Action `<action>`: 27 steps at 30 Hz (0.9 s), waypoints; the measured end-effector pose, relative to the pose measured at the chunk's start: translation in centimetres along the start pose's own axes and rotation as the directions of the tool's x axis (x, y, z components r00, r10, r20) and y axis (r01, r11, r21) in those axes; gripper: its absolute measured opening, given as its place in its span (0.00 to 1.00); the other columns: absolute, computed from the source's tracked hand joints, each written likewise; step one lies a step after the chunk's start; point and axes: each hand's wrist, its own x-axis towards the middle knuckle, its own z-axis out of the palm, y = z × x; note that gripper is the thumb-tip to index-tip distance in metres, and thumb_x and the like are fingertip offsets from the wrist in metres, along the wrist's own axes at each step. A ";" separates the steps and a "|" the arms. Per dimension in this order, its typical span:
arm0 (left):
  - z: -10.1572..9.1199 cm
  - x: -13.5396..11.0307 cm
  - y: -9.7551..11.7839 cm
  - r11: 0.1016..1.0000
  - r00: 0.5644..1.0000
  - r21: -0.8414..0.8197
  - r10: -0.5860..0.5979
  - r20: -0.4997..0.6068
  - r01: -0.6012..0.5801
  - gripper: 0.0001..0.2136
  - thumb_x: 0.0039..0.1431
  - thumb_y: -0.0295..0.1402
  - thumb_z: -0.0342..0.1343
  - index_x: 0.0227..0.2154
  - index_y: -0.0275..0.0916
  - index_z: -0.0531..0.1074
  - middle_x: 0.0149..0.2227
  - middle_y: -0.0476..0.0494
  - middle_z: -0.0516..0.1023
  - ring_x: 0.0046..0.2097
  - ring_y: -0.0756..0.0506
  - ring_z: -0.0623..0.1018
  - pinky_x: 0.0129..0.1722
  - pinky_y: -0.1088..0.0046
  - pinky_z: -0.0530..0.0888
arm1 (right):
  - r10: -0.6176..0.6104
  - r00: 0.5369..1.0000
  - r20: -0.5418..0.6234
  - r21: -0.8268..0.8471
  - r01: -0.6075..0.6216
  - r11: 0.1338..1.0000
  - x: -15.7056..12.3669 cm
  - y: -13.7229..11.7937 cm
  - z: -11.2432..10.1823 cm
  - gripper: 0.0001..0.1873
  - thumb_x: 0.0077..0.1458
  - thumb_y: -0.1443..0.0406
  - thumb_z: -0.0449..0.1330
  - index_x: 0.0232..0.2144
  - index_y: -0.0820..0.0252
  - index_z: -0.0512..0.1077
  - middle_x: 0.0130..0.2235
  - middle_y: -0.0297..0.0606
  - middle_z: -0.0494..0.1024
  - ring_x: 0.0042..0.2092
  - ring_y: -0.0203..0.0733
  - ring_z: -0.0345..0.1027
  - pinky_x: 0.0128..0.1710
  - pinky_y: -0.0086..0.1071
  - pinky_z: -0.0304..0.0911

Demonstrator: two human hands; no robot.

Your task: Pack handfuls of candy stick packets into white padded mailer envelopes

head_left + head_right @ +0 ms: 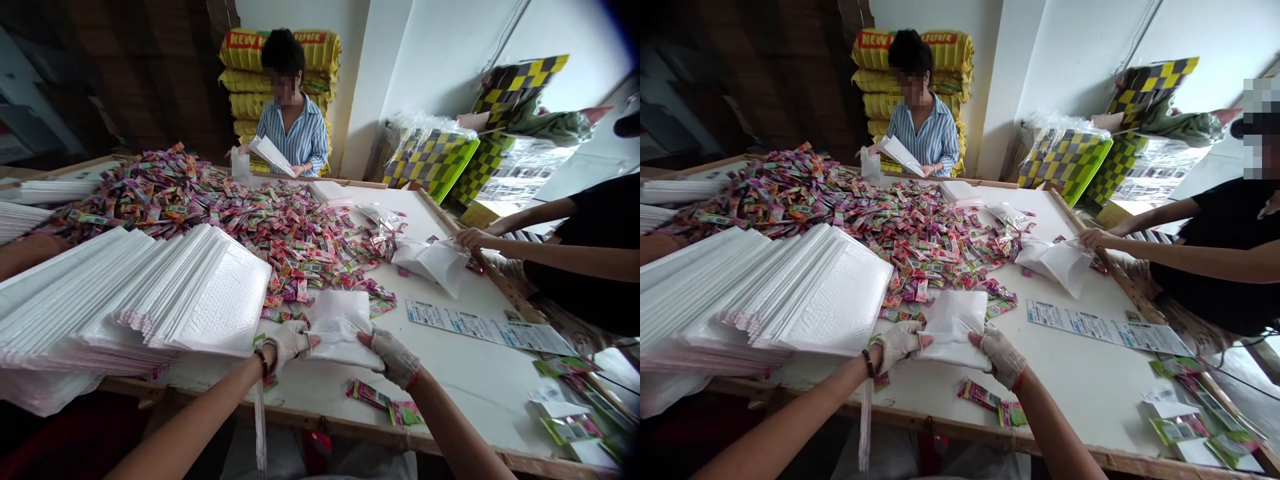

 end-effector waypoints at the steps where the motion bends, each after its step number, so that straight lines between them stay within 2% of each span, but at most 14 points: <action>1: -0.9 0.8 0.5 0.999 0.998 0.032 0.009 -0.065 -0.007 0.11 0.57 0.43 0.53 0.29 0.39 0.69 0.26 0.49 0.73 0.29 0.48 0.71 0.30 0.73 0.67 | -0.047 0.998 -0.053 0.067 0.050 0.997 -0.5 -0.6 -0.4 0.21 0.45 0.50 0.66 0.30 0.59 0.66 0.22 0.29 0.67 0.18 0.29 0.54 0.14 0.24 0.50; 3: -3.0 3.2 1.4 0.986 0.972 0.161 0.074 -0.224 -0.038 0.11 0.58 0.42 0.53 0.33 0.39 0.70 0.34 0.45 0.75 0.36 0.46 0.73 0.37 0.71 0.69 | -0.127 0.966 -0.227 0.177 0.169 0.970 -1.3 -1.7 -1.8 0.20 0.45 0.52 0.67 0.32 0.58 0.66 0.25 0.31 0.70 0.20 0.30 0.57 0.16 0.24 0.53; 4: -4.0 4.6 1.6 0.968 0.949 0.247 0.123 -0.290 -0.050 0.13 0.57 0.42 0.53 0.37 0.38 0.71 0.39 0.42 0.75 0.40 0.45 0.74 0.42 0.69 0.69 | -0.167 0.933 -0.319 0.213 0.243 0.946 -1.6 -2.1 -2.7 0.20 0.45 0.53 0.67 0.34 0.57 0.66 0.27 0.32 0.72 0.22 0.31 0.60 0.17 0.24 0.56; 6: -5.8 7.6 1.9 0.913 0.919 0.405 0.196 -0.343 -0.043 0.20 0.56 0.45 0.54 0.46 0.37 0.70 0.50 0.36 0.72 0.51 0.40 0.70 0.53 0.64 0.65 | -0.273 0.857 -0.437 0.228 0.399 0.888 -1.9 -2.4 -4.6 0.23 0.46 0.51 0.66 0.40 0.53 0.66 0.35 0.35 0.75 0.28 0.35 0.67 0.23 0.27 0.62; 7: -6.2 9.0 1.9 0.887 0.923 0.461 0.190 -0.336 -0.015 0.24 0.55 0.47 0.54 0.51 0.38 0.69 0.55 0.33 0.69 0.57 0.37 0.67 0.58 0.59 0.60 | -0.323 0.832 -0.450 0.218 0.453 0.865 -1.9 -2.3 -5.6 0.25 0.46 0.49 0.65 0.43 0.52 0.66 0.40 0.37 0.76 0.32 0.38 0.70 0.27 0.29 0.65; 9: -6.1 11.2 2.0 0.848 0.955 0.524 0.086 -0.284 0.080 0.30 0.54 0.50 0.53 0.57 0.41 0.65 0.61 0.33 0.62 0.63 0.31 0.57 0.61 0.47 0.52 | -0.371 0.815 -0.446 0.148 0.475 0.867 -1.4 -1.5 -7.1 0.31 0.47 0.44 0.62 0.48 0.51 0.64 0.48 0.41 0.74 0.40 0.44 0.72 0.34 0.34 0.68; 12: -3.2 12.1 2.8 0.812 0.981 0.567 -0.036 -0.193 0.141 0.32 0.54 0.53 0.49 0.61 0.50 0.61 0.67 0.38 0.53 0.67 0.26 0.48 0.59 0.34 0.44 | -0.401 0.804 -0.439 -0.160 0.369 0.915 0.9 -0.1 -8.3 0.39 0.48 0.42 0.59 0.56 0.54 0.62 0.54 0.48 0.71 0.48 0.51 0.70 0.41 0.40 0.68; 13: -1.7 11.5 3.3 0.806 0.986 0.580 -0.021 -0.168 0.116 0.32 0.54 0.54 0.48 0.62 0.52 0.60 0.68 0.39 0.50 0.67 0.25 0.47 0.58 0.33 0.42 | -0.429 0.796 -0.428 -0.297 0.324 0.898 2.0 0.2 -8.2 0.40 0.49 0.43 0.58 0.58 0.55 0.61 0.55 0.48 0.70 0.49 0.52 0.69 0.42 0.41 0.68; 15: 1.7 9.5 4.2 0.789 0.990 0.615 0.077 -0.118 0.013 0.33 0.54 0.55 0.46 0.63 0.54 0.57 0.69 0.40 0.47 0.67 0.25 0.45 0.58 0.31 0.38 | -0.501 0.791 -0.351 -0.550 0.258 0.794 4.2 0.4 -7.4 0.39 0.53 0.45 0.55 0.62 0.57 0.58 0.58 0.48 0.67 0.53 0.53 0.66 0.47 0.42 0.65; 18: 6.2 5.3 5.0 0.743 0.971 0.644 0.240 -0.004 -0.181 0.42 0.48 0.63 0.47 0.65 0.54 0.53 0.69 0.38 0.45 0.68 0.24 0.43 0.58 0.33 0.30 | -0.556 0.798 -0.233 -0.825 0.140 0.547 6.4 0.5 -5.1 0.35 0.58 0.49 0.51 0.63 0.57 0.57 0.61 0.48 0.63 0.61 0.55 0.56 0.58 0.47 0.54; 20: 7.8 2.5 4.8 0.737 0.948 0.613 0.310 0.065 -0.283 0.44 0.45 0.65 0.48 0.65 0.54 0.51 0.69 0.37 0.48 0.67 0.23 0.44 0.58 0.33 0.29 | -0.535 0.829 -0.161 -0.929 0.056 0.366 6.5 1.0 -3.6 0.32 0.59 0.52 0.51 0.63 0.56 0.59 0.63 0.50 0.60 0.64 0.57 0.49 0.61 0.51 0.46; 22: 7.8 0.2 4.2 0.741 0.920 0.555 0.367 0.137 -0.378 0.40 0.48 0.62 0.50 0.63 0.54 0.56 0.67 0.37 0.52 0.67 0.24 0.47 0.59 0.33 0.32 | -0.502 0.860 -0.090 -0.975 0.028 0.222 5.4 2.0 -3.1 0.29 0.60 0.53 0.51 0.62 0.54 0.61 0.63 0.50 0.59 0.66 0.58 0.45 0.62 0.52 0.41; 24: 6.4 -1.4 3.4 0.745 0.883 0.483 0.442 0.158 -0.460 0.31 0.52 0.57 0.51 0.57 0.52 0.67 0.66 0.37 0.57 0.66 0.26 0.53 0.61 0.35 0.39 | -0.471 0.882 -0.029 -0.990 0.039 0.135 3.4 3.1 -3.8 0.27 0.61 0.55 0.51 0.61 0.50 0.62 0.63 0.48 0.59 0.66 0.58 0.44 0.63 0.52 0.39; 27: 2.9 -2.3 2.6 0.771 0.826 0.337 0.562 0.041 -0.541 0.18 0.59 0.47 0.51 0.46 0.44 0.75 0.59 0.37 0.66 0.60 0.35 0.65 0.62 0.49 0.56 | -0.412 0.907 -0.085 -0.989 -0.025 0.147 0.0 3.6 -6.0 0.27 0.58 0.55 0.55 0.59 0.49 0.64 0.62 0.47 0.60 0.64 0.60 0.47 0.61 0.52 0.43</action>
